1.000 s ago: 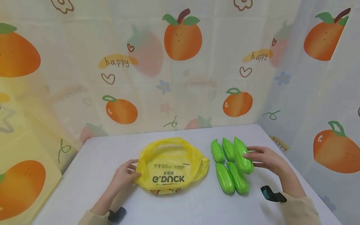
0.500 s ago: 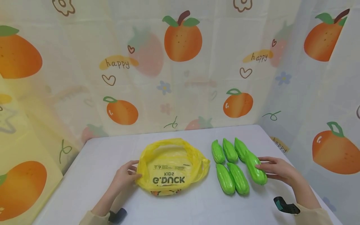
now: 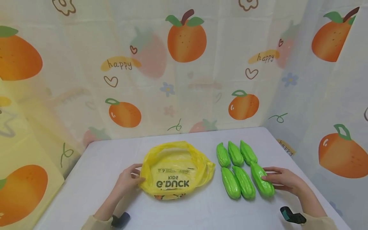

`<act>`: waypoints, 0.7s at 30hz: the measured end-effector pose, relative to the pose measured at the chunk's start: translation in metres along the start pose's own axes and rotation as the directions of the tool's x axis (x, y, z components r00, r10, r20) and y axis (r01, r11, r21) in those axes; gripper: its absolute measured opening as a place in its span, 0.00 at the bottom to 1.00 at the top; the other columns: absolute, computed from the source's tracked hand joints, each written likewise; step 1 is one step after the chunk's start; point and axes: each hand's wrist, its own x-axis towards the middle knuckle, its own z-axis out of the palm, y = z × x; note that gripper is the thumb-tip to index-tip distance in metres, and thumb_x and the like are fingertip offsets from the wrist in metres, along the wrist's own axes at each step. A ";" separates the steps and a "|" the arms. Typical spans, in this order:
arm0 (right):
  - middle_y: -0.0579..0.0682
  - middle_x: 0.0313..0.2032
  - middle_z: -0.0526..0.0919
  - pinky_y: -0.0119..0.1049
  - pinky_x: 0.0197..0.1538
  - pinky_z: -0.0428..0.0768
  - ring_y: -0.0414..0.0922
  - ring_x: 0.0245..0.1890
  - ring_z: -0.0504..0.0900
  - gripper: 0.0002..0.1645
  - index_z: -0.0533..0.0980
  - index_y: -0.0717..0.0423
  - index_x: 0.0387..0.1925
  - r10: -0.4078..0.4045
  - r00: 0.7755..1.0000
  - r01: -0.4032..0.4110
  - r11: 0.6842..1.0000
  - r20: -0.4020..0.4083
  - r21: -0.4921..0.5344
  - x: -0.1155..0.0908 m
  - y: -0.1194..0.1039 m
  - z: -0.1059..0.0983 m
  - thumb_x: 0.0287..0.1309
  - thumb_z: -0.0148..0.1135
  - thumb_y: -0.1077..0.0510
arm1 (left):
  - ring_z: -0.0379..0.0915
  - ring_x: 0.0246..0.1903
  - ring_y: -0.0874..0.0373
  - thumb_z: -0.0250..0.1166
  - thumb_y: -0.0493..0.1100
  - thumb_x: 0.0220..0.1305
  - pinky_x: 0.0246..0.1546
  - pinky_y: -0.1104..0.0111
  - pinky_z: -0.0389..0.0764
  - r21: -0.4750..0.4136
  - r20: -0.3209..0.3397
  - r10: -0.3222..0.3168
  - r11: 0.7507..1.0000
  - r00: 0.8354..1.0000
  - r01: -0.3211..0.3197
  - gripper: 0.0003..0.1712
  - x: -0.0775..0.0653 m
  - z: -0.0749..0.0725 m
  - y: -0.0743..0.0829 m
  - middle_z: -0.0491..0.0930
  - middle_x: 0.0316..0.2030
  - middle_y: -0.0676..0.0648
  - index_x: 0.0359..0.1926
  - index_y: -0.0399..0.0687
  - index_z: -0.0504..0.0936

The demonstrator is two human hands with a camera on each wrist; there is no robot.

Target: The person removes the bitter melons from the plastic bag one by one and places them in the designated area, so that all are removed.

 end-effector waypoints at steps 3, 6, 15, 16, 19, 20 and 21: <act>0.69 0.57 0.72 0.50 0.52 0.78 0.49 0.50 0.79 0.45 0.56 0.72 0.66 0.018 1.000 -0.018 1.000 -0.007 0.005 0.002 0.001 0.002 0.59 0.62 0.47 | 0.75 0.32 0.56 0.72 0.38 0.48 0.26 0.69 0.78 -0.007 0.005 0.009 1.000 1.000 -0.009 0.33 0.000 -0.001 0.001 0.78 0.39 0.44 0.58 0.48 0.75; 0.68 0.56 0.74 0.49 0.52 0.78 0.49 0.49 0.80 0.45 0.56 0.73 0.66 0.023 1.000 -0.023 1.000 0.000 0.003 0.003 0.002 0.002 0.59 0.62 0.47 | 0.75 0.32 0.57 0.72 0.38 0.48 0.26 0.69 0.78 -0.009 0.012 0.022 1.000 1.000 -0.022 0.33 0.001 -0.001 0.001 0.78 0.39 0.44 0.58 0.47 0.75; 0.71 0.59 0.69 0.48 0.52 0.78 0.46 0.49 0.79 0.45 0.57 0.74 0.65 0.035 0.999 -0.035 0.999 0.008 0.016 0.006 0.004 0.004 0.60 0.61 0.47 | 0.75 0.32 0.57 0.72 0.38 0.48 0.25 0.69 0.78 -0.026 0.016 0.006 1.000 1.000 -0.006 0.33 0.001 -0.001 -0.001 0.78 0.39 0.44 0.59 0.48 0.75; 0.70 0.58 0.70 0.48 0.52 0.78 0.46 0.49 0.79 0.45 0.57 0.74 0.65 0.033 0.999 -0.033 0.999 0.010 0.017 0.007 0.005 0.005 0.60 0.61 0.47 | 0.75 0.32 0.57 0.72 0.38 0.48 0.25 0.69 0.78 -0.031 0.015 0.004 1.000 1.000 -0.004 0.33 0.001 -0.001 -0.001 0.78 0.39 0.43 0.59 0.48 0.75; 0.69 0.58 0.71 0.47 0.52 0.78 0.45 0.49 0.79 0.44 0.58 0.73 0.65 0.031 0.999 -0.031 0.999 0.012 0.017 0.008 0.004 0.006 0.59 0.61 0.47 | 0.75 0.31 0.57 0.72 0.37 0.48 0.23 0.69 0.78 -0.040 0.016 0.005 0.999 1.000 -0.004 0.33 0.000 -0.002 -0.002 0.77 0.39 0.43 0.59 0.48 0.75; 0.70 0.59 0.70 0.47 0.52 0.78 0.45 0.49 0.79 0.44 0.58 0.73 0.65 0.032 0.999 -0.032 0.999 0.013 0.013 0.008 0.004 0.006 0.59 0.61 0.47 | 0.75 0.32 0.57 0.72 0.37 0.48 0.23 0.69 0.78 -0.039 0.017 0.007 0.999 1.000 -0.006 0.33 0.000 -0.002 -0.002 0.77 0.39 0.43 0.59 0.48 0.75; 0.70 0.59 0.69 0.47 0.52 0.78 0.46 0.49 0.79 0.44 0.58 0.73 0.65 0.033 0.999 -0.033 0.999 0.013 0.013 0.009 0.004 0.006 0.59 0.61 0.47 | 0.75 0.32 0.57 0.72 0.37 0.48 0.23 0.69 0.78 -0.037 0.017 0.006 0.999 1.000 -0.006 0.33 -0.001 -0.002 -0.002 0.77 0.39 0.43 0.59 0.47 0.74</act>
